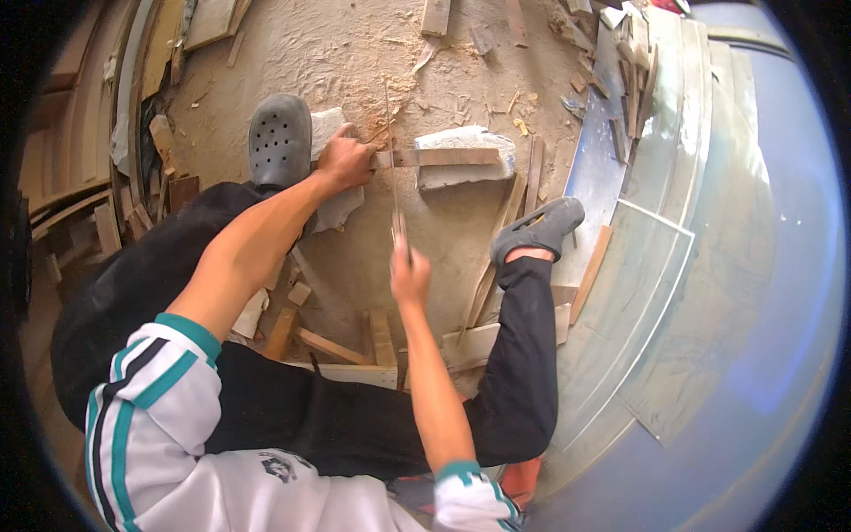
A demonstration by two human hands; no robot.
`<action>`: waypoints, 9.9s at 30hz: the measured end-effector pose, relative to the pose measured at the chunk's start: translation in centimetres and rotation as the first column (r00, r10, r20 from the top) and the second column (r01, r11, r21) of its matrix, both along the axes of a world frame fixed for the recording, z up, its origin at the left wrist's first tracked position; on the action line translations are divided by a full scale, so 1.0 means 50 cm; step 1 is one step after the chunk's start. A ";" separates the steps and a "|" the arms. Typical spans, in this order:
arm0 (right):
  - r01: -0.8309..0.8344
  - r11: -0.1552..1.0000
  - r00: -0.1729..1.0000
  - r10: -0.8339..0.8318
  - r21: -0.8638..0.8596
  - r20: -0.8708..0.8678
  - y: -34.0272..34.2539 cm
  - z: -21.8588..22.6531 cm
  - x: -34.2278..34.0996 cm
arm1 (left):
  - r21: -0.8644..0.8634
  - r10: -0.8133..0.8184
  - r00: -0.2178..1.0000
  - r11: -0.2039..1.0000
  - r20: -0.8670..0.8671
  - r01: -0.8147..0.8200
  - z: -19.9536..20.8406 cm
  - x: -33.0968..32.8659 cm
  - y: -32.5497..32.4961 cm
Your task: The person assembles a wooden structure by fitting slats into a frame, using a hammer to secure pieces, and sawing a small wooden block. They handle various wooden planks and tools while sitting on the floor in a cluttered workshop.
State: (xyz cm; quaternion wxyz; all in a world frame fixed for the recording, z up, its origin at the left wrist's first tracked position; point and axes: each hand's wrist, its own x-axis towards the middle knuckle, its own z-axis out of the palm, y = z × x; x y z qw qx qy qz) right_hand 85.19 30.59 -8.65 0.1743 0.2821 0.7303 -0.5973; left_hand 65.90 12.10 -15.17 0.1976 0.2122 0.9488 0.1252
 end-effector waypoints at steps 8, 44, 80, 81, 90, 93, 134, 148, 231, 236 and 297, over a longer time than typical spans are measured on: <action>-0.093 0.994 0.996 0.093 0.057 0.005 0.051 0.016 0.170 | 0.017 0.035 0.999 0.999 0.014 -0.035 -0.011 0.006 -0.012; -0.058 0.990 0.998 0.055 0.130 0.026 0.018 0.041 0.047 | 0.020 0.004 0.999 1.000 -0.053 -0.003 -0.031 0.000 0.011; -0.024 0.996 0.997 0.017 0.086 0.082 0.002 0.045 -0.025 | 0.037 0.001 0.999 0.999 -0.048 0.001 -0.032 0.001 0.018; -0.021 0.995 0.996 0.012 0.095 0.086 -0.008 0.057 -0.028 | 0.022 -0.002 0.999 1.000 -0.054 0.003 -0.027 -0.015 0.012; -0.100 0.983 0.990 0.082 0.156 0.118 0.018 0.120 0.055 | 0.046 0.022 0.998 0.999 -0.056 -0.019 0.006 0.002 0.007; -0.056 0.985 0.996 0.043 0.164 0.084 -0.006 0.066 -0.013 | 0.044 -0.001 0.997 0.999 -0.074 0.005 -0.012 0.000 0.020; -0.058 0.994 0.987 0.042 0.098 0.156 0.021 0.141 0.068 | 0.011 0.074 0.997 0.997 -0.025 -0.074 -0.018 0.003 0.001; 0.006 0.995 0.979 -0.026 0.096 0.202 -0.007 0.261 0.006 | 0.033 0.061 0.996 0.998 -0.059 -0.059 -0.023 0.001 0.000; -0.079 0.962 0.990 0.045 0.261 0.133 -0.015 0.309 0.059 | 0.100 0.049 0.994 0.994 -0.101 -0.039 -0.015 0.009 -0.001; -0.123 0.968 0.963 0.063 0.218 0.263 -0.016 0.241 0.001 | 0.088 0.011 0.995 0.996 -0.094 -0.002 -0.022 0.002 0.000; -0.054 0.929 0.985 -0.012 0.367 0.175 0.061 0.440 0.138 | -0.063 -0.378 0.913 0.926 -0.153 0.373 0.073 0.025 -0.018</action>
